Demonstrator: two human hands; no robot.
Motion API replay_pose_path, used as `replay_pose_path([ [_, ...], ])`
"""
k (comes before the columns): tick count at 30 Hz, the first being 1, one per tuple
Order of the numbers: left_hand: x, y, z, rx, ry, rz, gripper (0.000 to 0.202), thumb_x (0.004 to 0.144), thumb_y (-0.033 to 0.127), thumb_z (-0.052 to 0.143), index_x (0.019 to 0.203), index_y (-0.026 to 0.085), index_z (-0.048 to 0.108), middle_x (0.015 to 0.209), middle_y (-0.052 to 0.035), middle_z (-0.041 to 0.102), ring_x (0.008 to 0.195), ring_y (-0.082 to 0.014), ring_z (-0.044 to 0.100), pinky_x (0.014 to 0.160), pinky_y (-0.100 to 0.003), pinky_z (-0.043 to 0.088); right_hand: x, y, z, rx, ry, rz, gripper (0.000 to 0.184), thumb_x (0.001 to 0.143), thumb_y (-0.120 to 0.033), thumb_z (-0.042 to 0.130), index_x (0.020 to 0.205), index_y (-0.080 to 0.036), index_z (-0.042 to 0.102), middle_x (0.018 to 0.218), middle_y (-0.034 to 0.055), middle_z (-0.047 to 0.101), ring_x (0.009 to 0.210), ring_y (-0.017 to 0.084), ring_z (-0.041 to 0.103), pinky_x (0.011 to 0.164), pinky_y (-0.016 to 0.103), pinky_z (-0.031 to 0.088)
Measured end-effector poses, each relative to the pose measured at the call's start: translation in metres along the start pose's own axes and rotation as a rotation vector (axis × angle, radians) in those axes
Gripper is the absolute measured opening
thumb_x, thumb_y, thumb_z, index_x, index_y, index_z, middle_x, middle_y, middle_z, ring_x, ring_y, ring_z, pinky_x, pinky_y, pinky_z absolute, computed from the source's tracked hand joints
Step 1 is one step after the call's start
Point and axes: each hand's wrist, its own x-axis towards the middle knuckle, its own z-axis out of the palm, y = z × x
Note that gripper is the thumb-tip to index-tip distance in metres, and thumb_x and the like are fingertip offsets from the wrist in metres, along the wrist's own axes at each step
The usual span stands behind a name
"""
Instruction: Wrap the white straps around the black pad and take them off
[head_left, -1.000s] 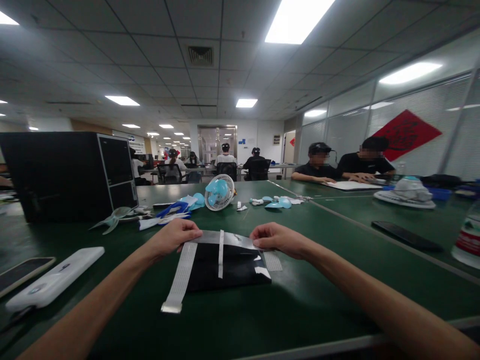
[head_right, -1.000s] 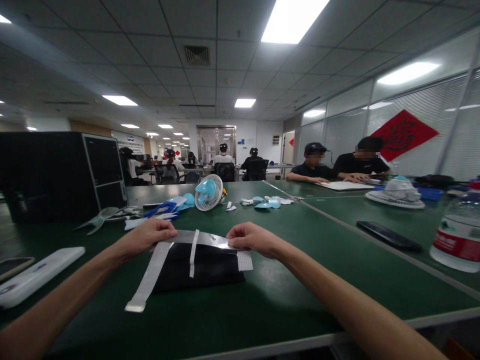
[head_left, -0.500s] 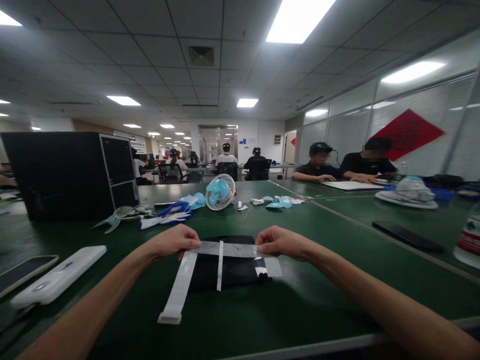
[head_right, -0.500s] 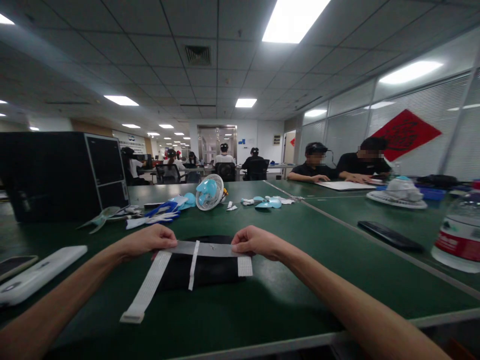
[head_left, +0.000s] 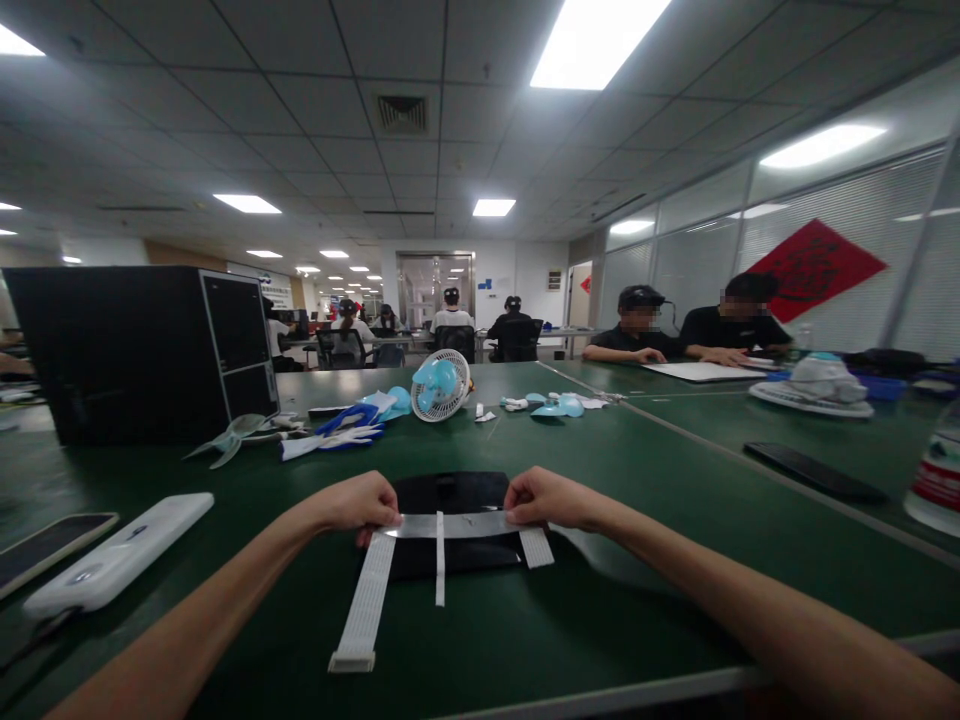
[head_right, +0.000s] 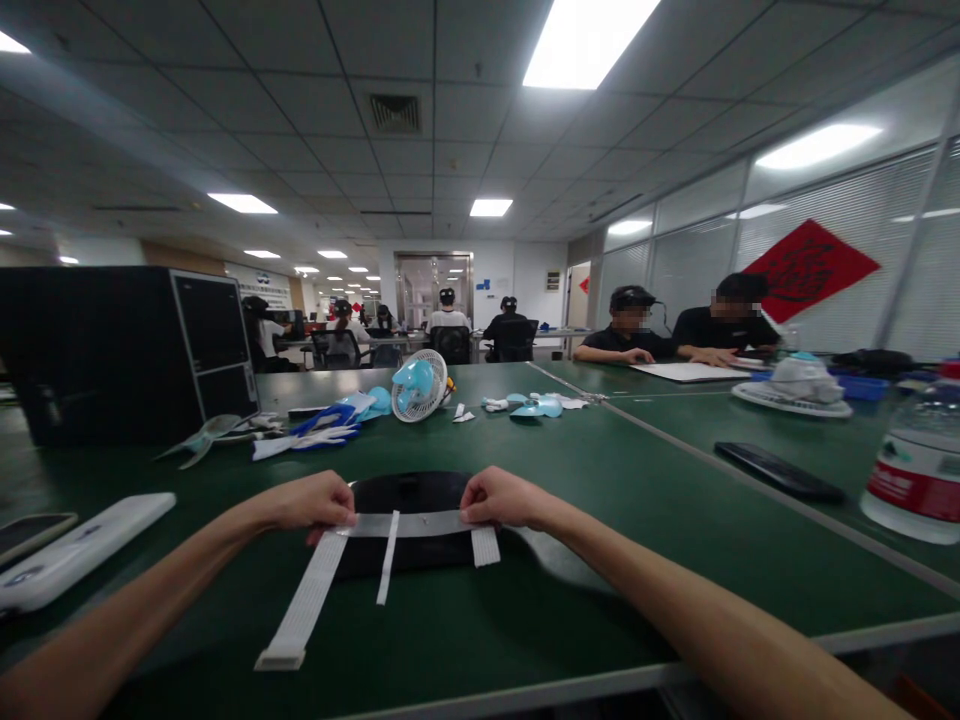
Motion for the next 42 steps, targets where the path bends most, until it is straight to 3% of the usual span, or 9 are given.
replay_pose_path([
  [7, 0.002, -0.002, 0.004, 0.067, 0.037, -0.033, 0.034, 0.068, 0.048, 0.059, 0.074, 0.016, 0.063, 0.061, 0.0007, 0.06, 0.051, -0.0121, 0.053, 0.049, -0.024, 0.039, 0.0, -0.001, 0.003, -0.121, 0.059, -0.022, 0.022, 0.076, -0.032, 0.06, 0.09, -0.016, 0.066, 0.087, 0.0024, 0.065, 0.075, 0.016, 0.059, 0.063, 0.027, 0.046],
  [11, 0.001, -0.001, 0.006, 0.168, 0.088, -0.058, 0.028, 0.072, 0.044, 0.057, 0.078, 0.017, 0.064, 0.071, -0.002, 0.063, 0.06, -0.0157, 0.057, 0.053, -0.026, 0.042, 0.001, 0.0, 0.006, -0.209, 0.105, -0.067, 0.021, 0.076, -0.031, 0.061, 0.089, -0.016, 0.066, 0.086, 0.0028, 0.065, 0.076, 0.016, 0.059, 0.064, 0.026, 0.045],
  [16, -0.002, 0.007, 0.014, 0.451, 0.226, 0.076, 0.014, 0.072, 0.031, 0.057, 0.081, 0.021, 0.061, 0.086, -0.003, 0.062, 0.074, -0.0184, 0.057, 0.06, -0.027, 0.041, 0.0, 0.001, 0.009, -0.343, 0.155, -0.1, 0.023, 0.073, -0.034, 0.063, 0.089, -0.018, 0.065, 0.084, 0.0029, 0.064, 0.072, 0.015, 0.057, 0.057, 0.024, 0.041],
  [21, -0.009, 0.023, 0.023, 0.545, 0.13, 0.309, 0.029, 0.076, 0.013, 0.046, 0.1, 0.025, 0.059, 0.103, -0.002, 0.058, 0.089, -0.0167, 0.055, 0.075, -0.027, 0.042, -0.008, -0.009, 0.013, -0.41, 0.159, -0.119, 0.021, 0.076, -0.032, 0.06, 0.092, -0.019, 0.063, 0.09, 0.0036, 0.062, 0.076, 0.017, 0.057, 0.058, 0.025, 0.041],
  [25, -0.01, 0.025, 0.023, 0.564, 0.091, 0.376, 0.043, 0.076, 0.009, 0.045, 0.112, 0.03, 0.058, 0.112, -0.0015, 0.055, 0.101, -0.0178, 0.053, 0.088, -0.03, 0.039, -0.011, -0.017, 0.02, -0.518, 0.179, -0.211, 0.015, 0.08, -0.027, 0.056, 0.09, -0.019, 0.063, 0.089, 0.0045, 0.063, 0.077, 0.017, 0.056, 0.064, 0.026, 0.041],
  [29, -0.008, 0.021, 0.021, 0.583, 0.087, 0.385, 0.047, 0.075, 0.007, 0.045, 0.113, 0.03, 0.059, 0.108, -0.002, 0.056, 0.099, -0.0177, 0.054, 0.088, -0.03, 0.039, -0.006, -0.021, 0.029, -0.572, 0.2, -0.343, 0.02, 0.086, -0.024, 0.046, 0.093, -0.018, 0.063, 0.093, 0.0061, 0.062, 0.081, 0.017, 0.055, 0.071, 0.029, 0.042],
  [36, -0.007, 0.023, 0.02, 0.598, 0.071, 0.396, 0.048, 0.074, 0.008, 0.046, 0.114, 0.029, 0.061, 0.103, -0.0024, 0.058, 0.094, -0.0174, 0.055, 0.084, -0.027, 0.04, 0.001, -0.04, 0.047, -0.675, 0.065, -0.559, 0.035, 0.09, -0.026, 0.04, 0.12, -0.026, 0.058, 0.11, 0.0071, 0.054, 0.092, 0.018, 0.052, 0.075, 0.03, 0.043],
  [39, -0.007, 0.023, 0.02, 0.598, 0.063, 0.401, 0.048, 0.074, 0.008, 0.046, 0.115, 0.029, 0.061, 0.102, -0.0022, 0.058, 0.093, -0.0169, 0.055, 0.084, -0.027, 0.04, 0.003, -0.046, 0.051, -0.699, 0.058, -0.584, 0.035, 0.091, -0.029, 0.041, 0.12, -0.024, 0.059, 0.116, 0.0085, 0.052, 0.097, 0.02, 0.049, 0.075, 0.031, 0.044],
  [42, -0.006, 0.022, 0.02, 0.61, 0.054, 0.411, 0.048, 0.075, 0.007, 0.046, 0.114, 0.029, 0.061, 0.1, -0.0022, 0.058, 0.091, -0.0164, 0.055, 0.082, -0.027, 0.04, 0.004, -0.047, 0.054, -0.704, 0.07, -0.65, 0.035, 0.091, -0.029, 0.041, 0.119, -0.02, 0.061, 0.119, 0.0098, 0.053, 0.104, 0.021, 0.047, 0.085, 0.035, 0.043],
])
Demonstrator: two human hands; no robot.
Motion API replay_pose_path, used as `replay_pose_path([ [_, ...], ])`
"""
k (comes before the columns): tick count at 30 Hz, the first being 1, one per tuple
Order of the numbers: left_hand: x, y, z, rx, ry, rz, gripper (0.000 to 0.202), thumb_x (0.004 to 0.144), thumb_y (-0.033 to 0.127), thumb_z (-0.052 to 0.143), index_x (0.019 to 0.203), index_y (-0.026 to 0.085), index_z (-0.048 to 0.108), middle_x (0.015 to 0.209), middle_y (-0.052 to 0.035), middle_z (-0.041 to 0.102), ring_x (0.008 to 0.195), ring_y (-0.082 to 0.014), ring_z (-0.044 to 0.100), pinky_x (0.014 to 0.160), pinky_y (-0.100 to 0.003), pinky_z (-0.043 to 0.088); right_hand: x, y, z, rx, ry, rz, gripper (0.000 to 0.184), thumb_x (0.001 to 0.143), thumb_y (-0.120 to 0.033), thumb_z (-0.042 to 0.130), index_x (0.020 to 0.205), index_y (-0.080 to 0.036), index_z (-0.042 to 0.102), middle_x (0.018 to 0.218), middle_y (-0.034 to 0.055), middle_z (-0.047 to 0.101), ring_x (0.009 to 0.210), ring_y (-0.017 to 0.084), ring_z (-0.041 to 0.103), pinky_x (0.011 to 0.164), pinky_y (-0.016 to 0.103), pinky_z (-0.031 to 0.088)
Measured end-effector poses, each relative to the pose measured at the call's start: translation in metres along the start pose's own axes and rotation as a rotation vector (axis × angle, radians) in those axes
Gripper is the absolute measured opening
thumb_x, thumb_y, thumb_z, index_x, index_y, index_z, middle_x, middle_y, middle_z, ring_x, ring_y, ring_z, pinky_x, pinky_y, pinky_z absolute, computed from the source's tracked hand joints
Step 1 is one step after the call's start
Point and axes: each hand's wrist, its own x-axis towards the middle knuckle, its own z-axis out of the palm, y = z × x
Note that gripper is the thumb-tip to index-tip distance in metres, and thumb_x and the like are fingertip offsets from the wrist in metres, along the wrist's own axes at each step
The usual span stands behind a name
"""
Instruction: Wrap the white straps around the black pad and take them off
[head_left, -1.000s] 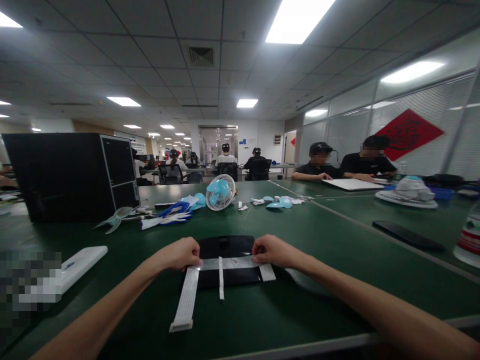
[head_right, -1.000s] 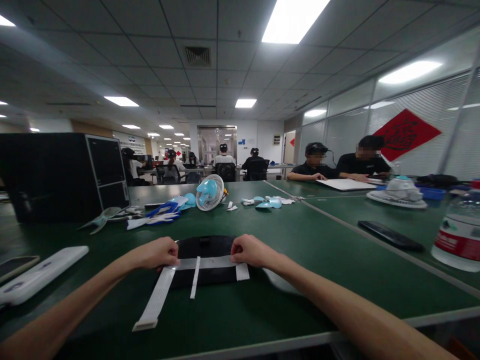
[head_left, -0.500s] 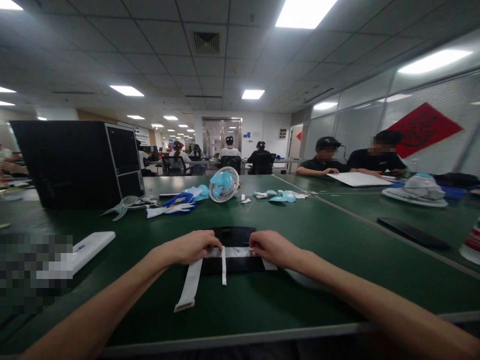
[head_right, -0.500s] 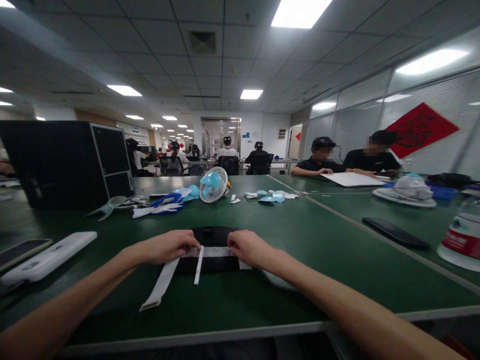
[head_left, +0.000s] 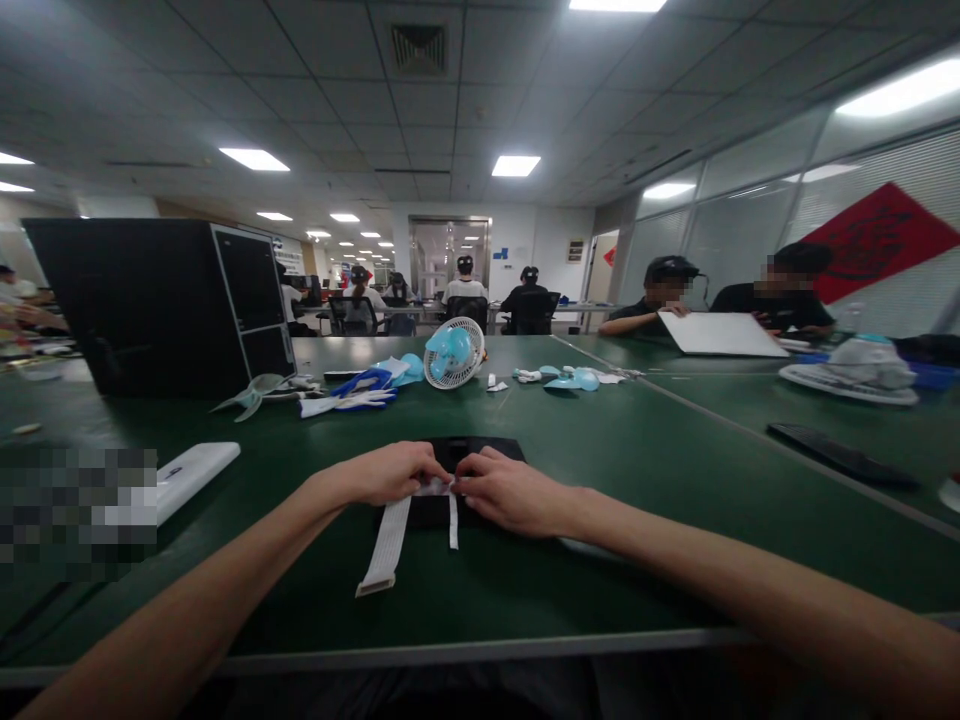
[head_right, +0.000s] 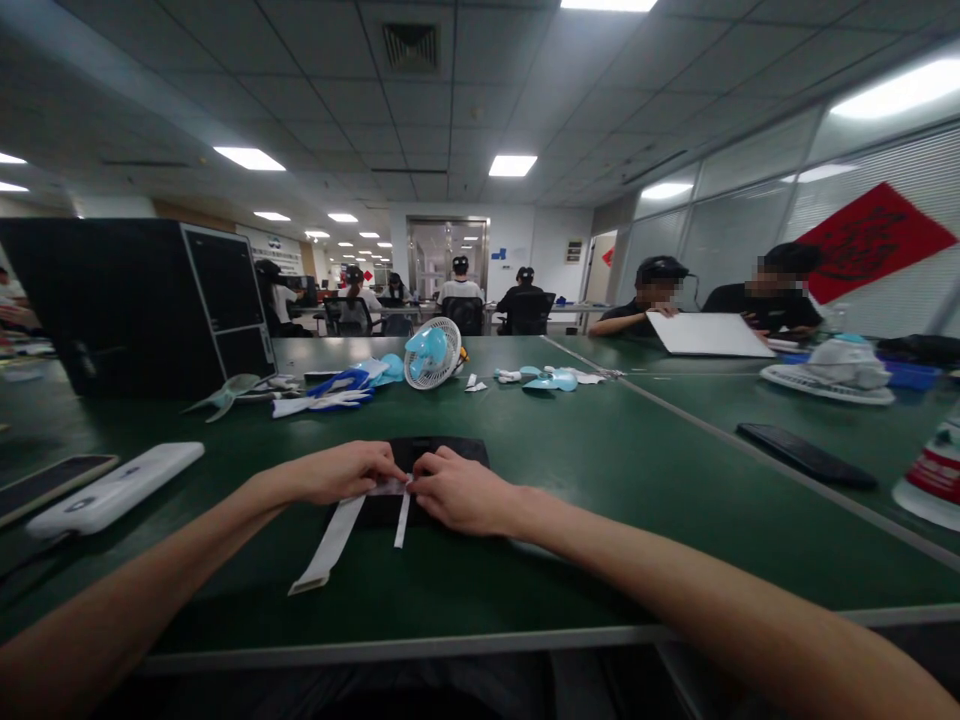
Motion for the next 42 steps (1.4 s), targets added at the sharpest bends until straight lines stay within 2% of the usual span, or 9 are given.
replay_pose_path([
  [6, 0.001, -0.001, 0.001, 0.025, 0.006, 0.009, 0.044, 0.077, 0.009, 0.045, 0.114, 0.027, 0.061, 0.099, -0.0023, 0.058, 0.09, -0.0159, 0.054, 0.08, -0.027, 0.04, -0.008, -0.008, 0.002, 0.039, 0.029, -0.11, 0.034, 0.092, -0.024, 0.041, 0.12, -0.016, 0.059, 0.123, 0.0092, 0.056, 0.114, 0.019, 0.045, 0.099, 0.035, 0.036],
  [13, -0.002, 0.005, -0.002, 0.012, -0.006, -0.009, 0.046, 0.075, 0.008, 0.046, 0.113, 0.028, 0.061, 0.1, -0.0017, 0.057, 0.093, -0.0159, 0.054, 0.082, -0.026, 0.039, -0.016, -0.018, 0.0, 0.051, 0.03, -0.138, 0.033, 0.091, -0.024, 0.042, 0.119, -0.016, 0.059, 0.124, 0.0083, 0.057, 0.116, 0.019, 0.046, 0.1, 0.035, 0.035],
  [23, -0.001, 0.006, -0.002, 0.029, -0.011, -0.002, 0.045, 0.076, 0.009, 0.047, 0.114, 0.029, 0.061, 0.101, -0.0016, 0.057, 0.093, -0.016, 0.054, 0.082, -0.026, 0.04, -0.022, -0.018, 0.003, 0.004, 0.046, -0.181, 0.034, 0.091, -0.024, 0.044, 0.121, -0.015, 0.057, 0.126, 0.01, 0.056, 0.118, 0.02, 0.047, 0.102, 0.035, 0.034],
  [30, -0.002, 0.008, -0.002, 0.019, -0.01, -0.011, 0.046, 0.075, 0.009, 0.046, 0.114, 0.029, 0.061, 0.102, -0.0017, 0.057, 0.092, -0.0159, 0.054, 0.08, -0.026, 0.04, -0.025, -0.022, -0.004, 0.011, 0.029, -0.22, 0.035, 0.091, -0.024, 0.042, 0.122, -0.016, 0.057, 0.125, 0.0108, 0.056, 0.117, 0.019, 0.049, 0.101, 0.035, 0.035],
  [42, -0.002, 0.005, -0.002, 0.014, -0.006, -0.003, 0.045, 0.075, 0.009, 0.048, 0.113, 0.029, 0.061, 0.102, -0.0013, 0.057, 0.092, -0.0155, 0.054, 0.083, -0.027, 0.04, -0.026, -0.021, -0.004, 0.05, 0.024, -0.191, 0.036, 0.09, -0.026, 0.045, 0.125, -0.018, 0.055, 0.127, 0.0093, 0.055, 0.118, 0.019, 0.048, 0.101, 0.035, 0.035],
])
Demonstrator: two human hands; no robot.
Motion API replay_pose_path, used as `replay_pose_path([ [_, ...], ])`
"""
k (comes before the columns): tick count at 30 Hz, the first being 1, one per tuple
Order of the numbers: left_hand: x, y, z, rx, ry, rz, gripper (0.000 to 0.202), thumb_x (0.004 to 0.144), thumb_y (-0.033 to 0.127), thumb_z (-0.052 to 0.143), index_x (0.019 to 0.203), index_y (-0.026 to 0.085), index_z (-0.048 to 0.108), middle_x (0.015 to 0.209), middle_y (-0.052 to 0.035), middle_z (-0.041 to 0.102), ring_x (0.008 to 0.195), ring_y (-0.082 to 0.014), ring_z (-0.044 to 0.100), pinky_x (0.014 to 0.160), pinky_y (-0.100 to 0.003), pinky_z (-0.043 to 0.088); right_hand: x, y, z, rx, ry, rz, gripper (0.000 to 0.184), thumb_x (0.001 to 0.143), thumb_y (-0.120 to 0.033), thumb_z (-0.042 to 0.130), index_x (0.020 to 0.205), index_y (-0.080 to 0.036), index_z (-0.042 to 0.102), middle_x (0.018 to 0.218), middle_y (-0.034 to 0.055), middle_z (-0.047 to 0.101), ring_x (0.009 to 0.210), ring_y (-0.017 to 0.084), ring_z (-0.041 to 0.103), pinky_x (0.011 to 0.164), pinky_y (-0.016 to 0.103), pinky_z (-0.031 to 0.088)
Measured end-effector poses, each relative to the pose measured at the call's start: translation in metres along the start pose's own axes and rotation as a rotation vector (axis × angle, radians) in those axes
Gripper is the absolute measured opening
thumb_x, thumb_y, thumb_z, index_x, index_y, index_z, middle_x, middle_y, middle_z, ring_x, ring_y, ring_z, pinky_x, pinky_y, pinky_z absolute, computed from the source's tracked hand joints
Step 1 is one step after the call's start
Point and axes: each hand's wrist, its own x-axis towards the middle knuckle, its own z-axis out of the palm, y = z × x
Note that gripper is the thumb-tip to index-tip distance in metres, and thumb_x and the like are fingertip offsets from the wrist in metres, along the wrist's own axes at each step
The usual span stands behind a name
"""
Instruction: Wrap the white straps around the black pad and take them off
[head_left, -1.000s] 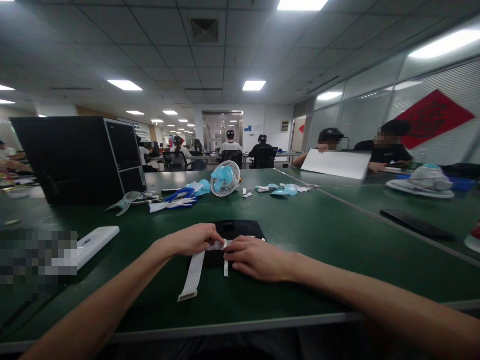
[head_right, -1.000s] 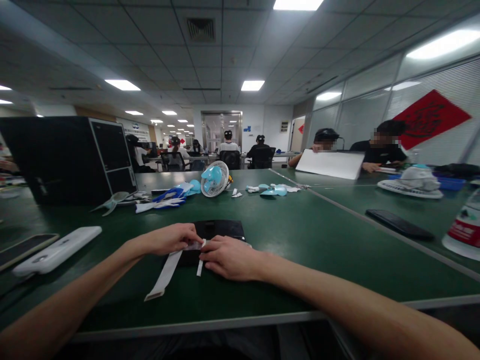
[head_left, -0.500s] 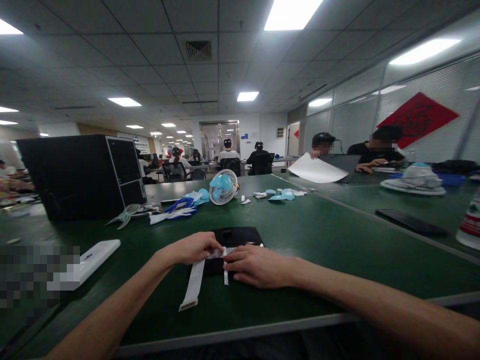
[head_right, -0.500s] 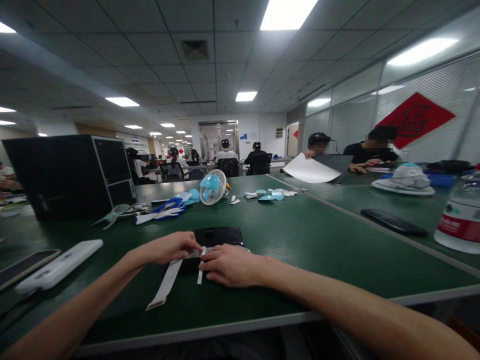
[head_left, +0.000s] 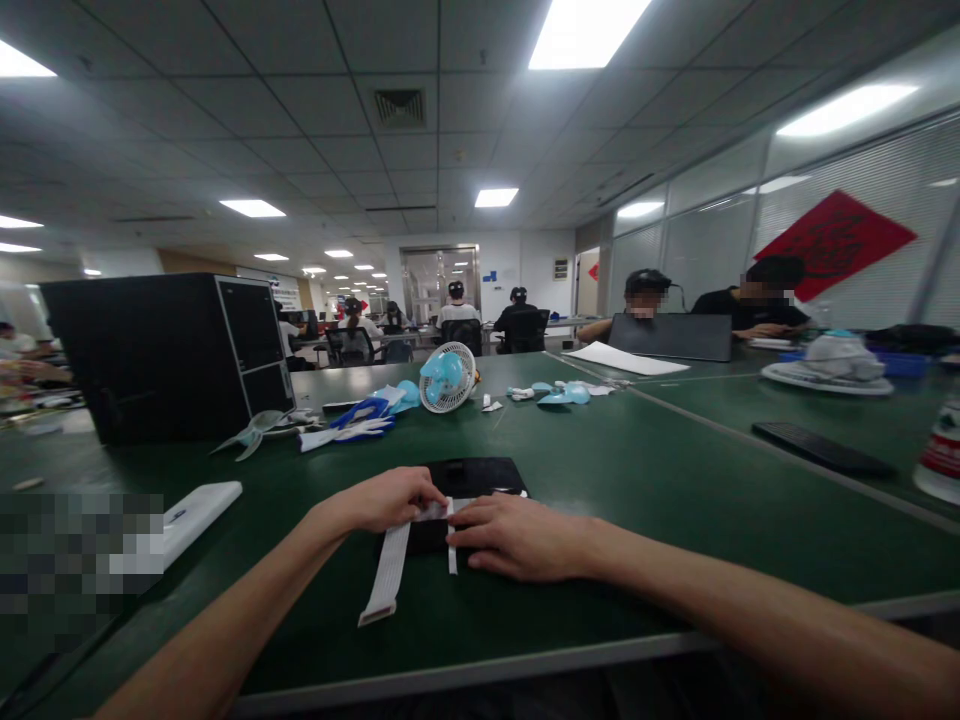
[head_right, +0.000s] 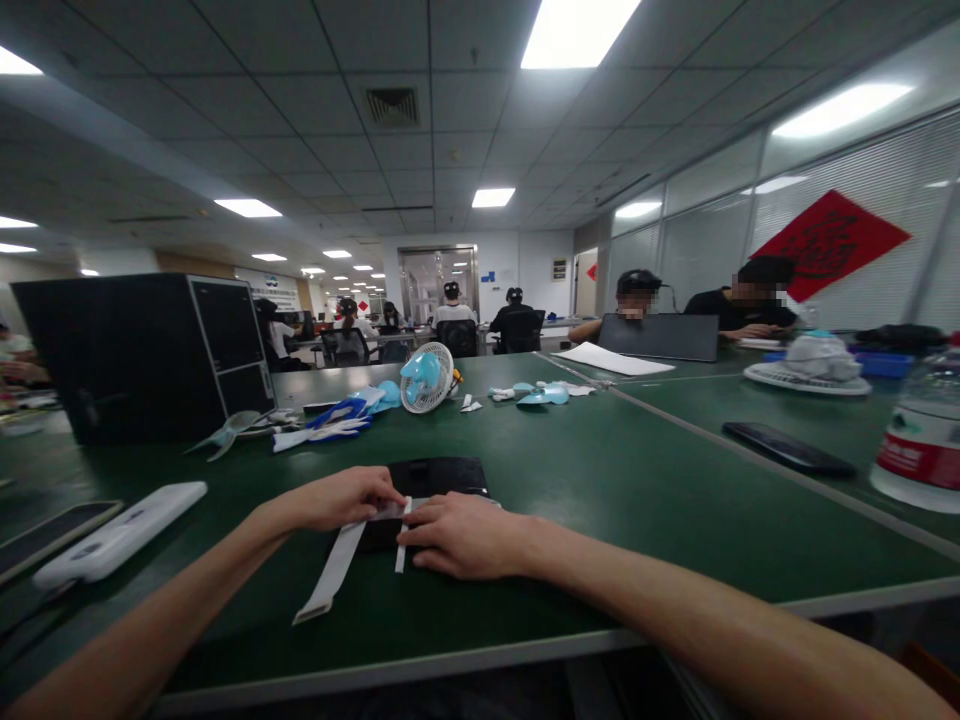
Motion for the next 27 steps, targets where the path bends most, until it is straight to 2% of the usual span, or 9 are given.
replay_pose_path([
  [12, -0.001, 0.007, -0.005, 0.005, -0.024, -0.028, 0.045, 0.076, 0.01, 0.048, 0.114, 0.029, 0.061, 0.104, -0.0023, 0.057, 0.096, -0.0174, 0.054, 0.084, -0.028, 0.04, 0.0, 0.001, -0.004, 0.04, -0.057, 0.034, 0.043, 0.089, -0.034, 0.047, 0.129, -0.019, 0.052, 0.135, 0.0115, 0.048, 0.124, 0.023, 0.042, 0.103, 0.041, 0.032],
  [17, -0.001, 0.004, -0.003, -0.008, -0.024, -0.031, 0.044, 0.076, 0.01, 0.048, 0.114, 0.029, 0.06, 0.106, -0.0019, 0.057, 0.095, -0.0166, 0.055, 0.084, -0.027, 0.04, -0.001, 0.0, -0.009, 0.1, -0.067, 0.004, 0.041, 0.09, -0.032, 0.047, 0.128, -0.019, 0.054, 0.137, 0.0108, 0.046, 0.125, 0.022, 0.041, 0.104, 0.038, 0.03],
  [19, 0.0, 0.0, -0.001, -0.008, -0.011, -0.025, 0.044, 0.075, 0.009, 0.049, 0.112, 0.028, 0.061, 0.105, -0.0017, 0.057, 0.096, -0.0163, 0.055, 0.084, -0.026, 0.04, 0.0, 0.001, -0.011, 0.154, -0.057, 0.05, 0.041, 0.09, -0.031, 0.047, 0.129, -0.019, 0.052, 0.133, 0.0101, 0.05, 0.122, 0.021, 0.045, 0.102, 0.036, 0.033],
  [22, 0.001, -0.006, 0.001, -0.013, 0.009, -0.048, 0.037, 0.073, 0.011, 0.052, 0.106, 0.026, 0.062, 0.105, -0.0017, 0.058, 0.094, -0.0161, 0.055, 0.081, -0.025, 0.041, 0.0, 0.009, -0.015, 0.221, -0.02, 0.214, 0.039, 0.091, -0.03, 0.044, 0.127, -0.019, 0.054, 0.118, 0.0084, 0.061, 0.103, 0.018, 0.057, 0.091, 0.031, 0.042],
  [24, 0.001, -0.012, 0.002, -0.029, 0.005, -0.082, 0.032, 0.072, 0.012, 0.052, 0.101, 0.023, 0.061, 0.101, -0.0014, 0.06, 0.089, -0.0153, 0.056, 0.076, -0.024, 0.042, -0.004, 0.019, -0.019, 0.238, -0.005, 0.312, 0.035, 0.091, -0.029, 0.042, 0.118, -0.017, 0.061, 0.108, 0.0072, 0.065, 0.091, 0.016, 0.061, 0.083, 0.029, 0.045],
  [27, -0.002, -0.022, 0.002, -0.053, -0.038, -0.153, 0.027, 0.072, 0.013, 0.051, 0.096, 0.022, 0.061, 0.092, -0.0009, 0.062, 0.079, -0.0139, 0.057, 0.066, -0.023, 0.042, -0.014, 0.038, -0.025, 0.274, -0.03, 0.357, 0.03, 0.09, -0.028, 0.045, 0.104, -0.015, 0.067, 0.101, 0.0055, 0.067, 0.087, 0.015, 0.061, 0.079, 0.027, 0.045],
])
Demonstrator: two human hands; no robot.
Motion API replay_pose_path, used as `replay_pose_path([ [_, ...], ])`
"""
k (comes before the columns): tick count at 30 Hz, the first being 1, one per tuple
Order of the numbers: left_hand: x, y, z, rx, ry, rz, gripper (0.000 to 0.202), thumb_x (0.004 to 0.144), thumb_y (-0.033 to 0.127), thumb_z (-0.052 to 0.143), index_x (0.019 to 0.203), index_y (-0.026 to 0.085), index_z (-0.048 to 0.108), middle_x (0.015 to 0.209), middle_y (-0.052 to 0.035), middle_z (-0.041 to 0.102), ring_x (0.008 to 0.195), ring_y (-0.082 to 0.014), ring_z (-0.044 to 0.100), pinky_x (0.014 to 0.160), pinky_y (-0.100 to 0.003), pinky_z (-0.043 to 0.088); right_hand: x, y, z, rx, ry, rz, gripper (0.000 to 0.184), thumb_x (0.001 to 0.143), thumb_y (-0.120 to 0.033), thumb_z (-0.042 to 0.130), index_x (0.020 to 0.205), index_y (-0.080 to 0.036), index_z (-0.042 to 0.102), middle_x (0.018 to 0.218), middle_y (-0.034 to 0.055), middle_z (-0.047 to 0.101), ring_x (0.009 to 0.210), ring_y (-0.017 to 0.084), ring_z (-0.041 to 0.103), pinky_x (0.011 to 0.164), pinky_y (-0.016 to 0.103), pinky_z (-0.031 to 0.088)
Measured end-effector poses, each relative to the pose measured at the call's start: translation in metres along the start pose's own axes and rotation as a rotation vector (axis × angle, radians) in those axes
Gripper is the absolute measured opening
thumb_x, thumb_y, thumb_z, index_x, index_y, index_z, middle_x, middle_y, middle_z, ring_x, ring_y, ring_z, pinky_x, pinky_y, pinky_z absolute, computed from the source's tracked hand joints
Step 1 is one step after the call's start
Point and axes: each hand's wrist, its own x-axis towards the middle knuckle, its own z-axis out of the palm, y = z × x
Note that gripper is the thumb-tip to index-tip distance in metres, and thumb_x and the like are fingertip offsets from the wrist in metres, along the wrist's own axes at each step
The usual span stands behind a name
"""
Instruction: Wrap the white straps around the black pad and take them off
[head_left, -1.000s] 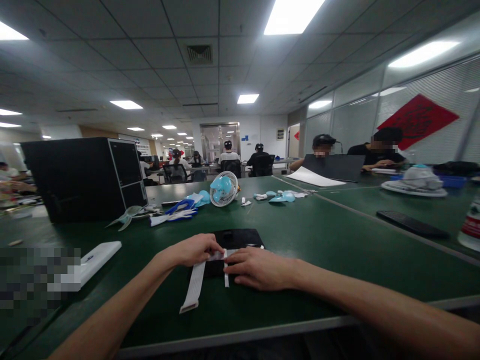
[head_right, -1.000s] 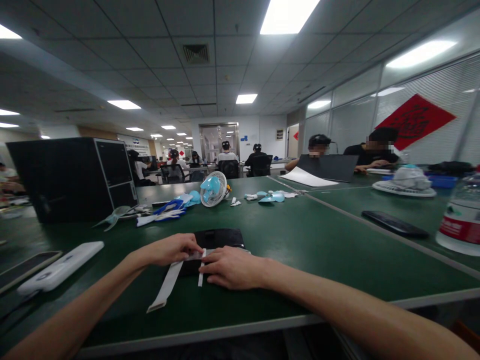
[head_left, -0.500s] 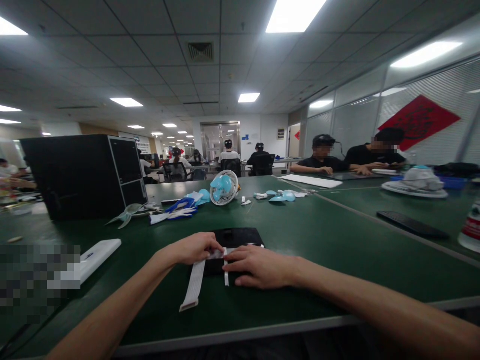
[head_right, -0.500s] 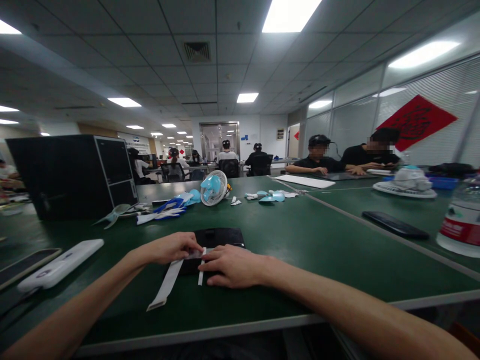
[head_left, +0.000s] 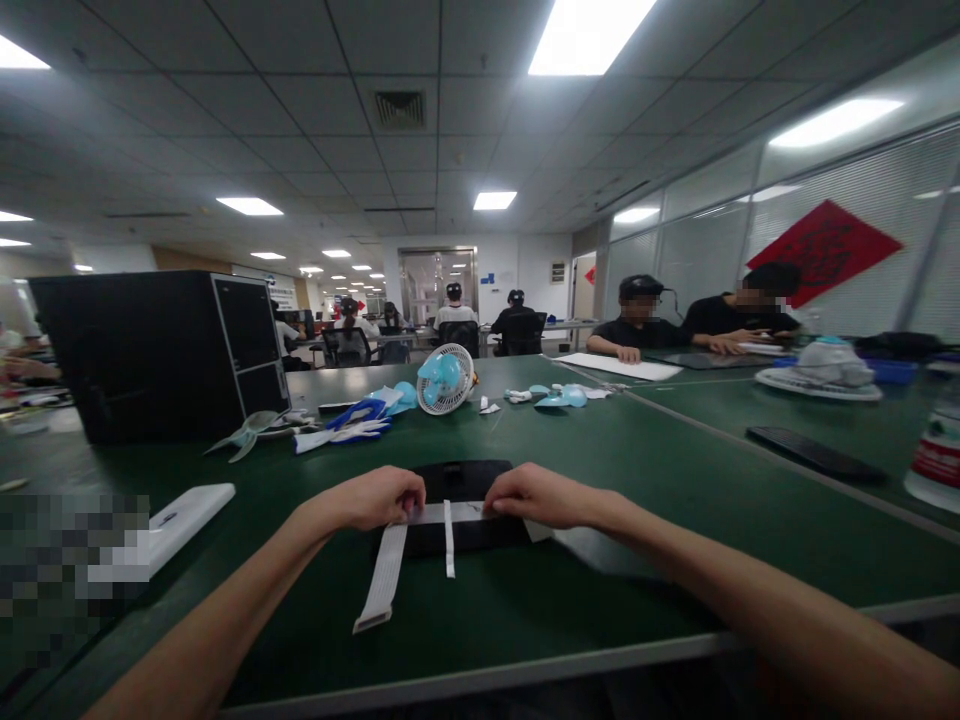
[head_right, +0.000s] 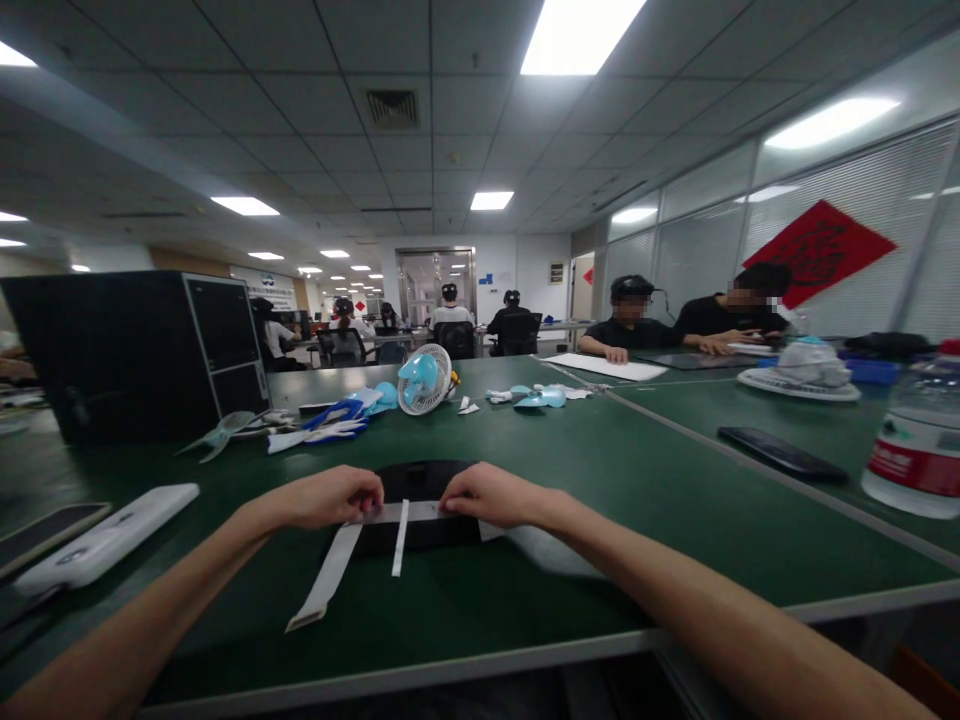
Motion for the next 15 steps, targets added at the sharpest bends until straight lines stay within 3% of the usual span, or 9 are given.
replay_pose_path([
  [4, -0.003, -0.011, -0.002, 0.017, 0.007, -0.061, 0.016, 0.074, 0.021, 0.054, 0.089, 0.022, 0.06, 0.09, -0.0005, 0.062, 0.079, -0.0151, 0.057, 0.064, -0.023, 0.041, -0.007, 0.017, -0.013, 0.027, -0.05, -0.022, 0.024, 0.085, -0.027, 0.053, 0.096, -0.015, 0.07, 0.099, 0.005, 0.067, 0.085, 0.014, 0.061, 0.079, 0.026, 0.045],
  [10, -0.004, -0.017, -0.002, 0.036, -0.012, -0.108, 0.016, 0.074, 0.029, 0.058, 0.088, 0.023, 0.059, 0.095, -0.0006, 0.061, 0.083, -0.0166, 0.057, 0.065, -0.025, 0.041, -0.008, 0.016, -0.016, 0.038, -0.075, -0.057, 0.021, 0.082, -0.025, 0.055, 0.09, -0.015, 0.073, 0.099, 0.0059, 0.066, 0.089, 0.014, 0.06, 0.082, 0.027, 0.045],
  [13, -0.004, -0.02, -0.004, 0.006, -0.006, -0.142, 0.021, 0.072, 0.033, 0.059, 0.09, 0.022, 0.059, 0.094, -0.001, 0.062, 0.081, -0.0167, 0.057, 0.063, -0.025, 0.041, -0.005, 0.022, -0.015, 0.065, -0.026, -0.01, 0.02, 0.081, -0.027, 0.057, 0.088, -0.015, 0.072, 0.099, 0.005, 0.065, 0.086, 0.015, 0.06, 0.079, 0.027, 0.046],
  [15, -0.006, -0.024, -0.008, -0.014, 0.035, -0.175, 0.023, 0.074, 0.035, 0.057, 0.092, 0.021, 0.06, 0.093, -0.0019, 0.062, 0.08, -0.0166, 0.058, 0.063, -0.025, 0.041, -0.003, 0.031, -0.015, 0.041, 0.073, 0.049, 0.022, 0.079, -0.03, 0.059, 0.091, -0.016, 0.071, 0.099, 0.0049, 0.065, 0.087, 0.016, 0.06, 0.077, 0.027, 0.046],
])
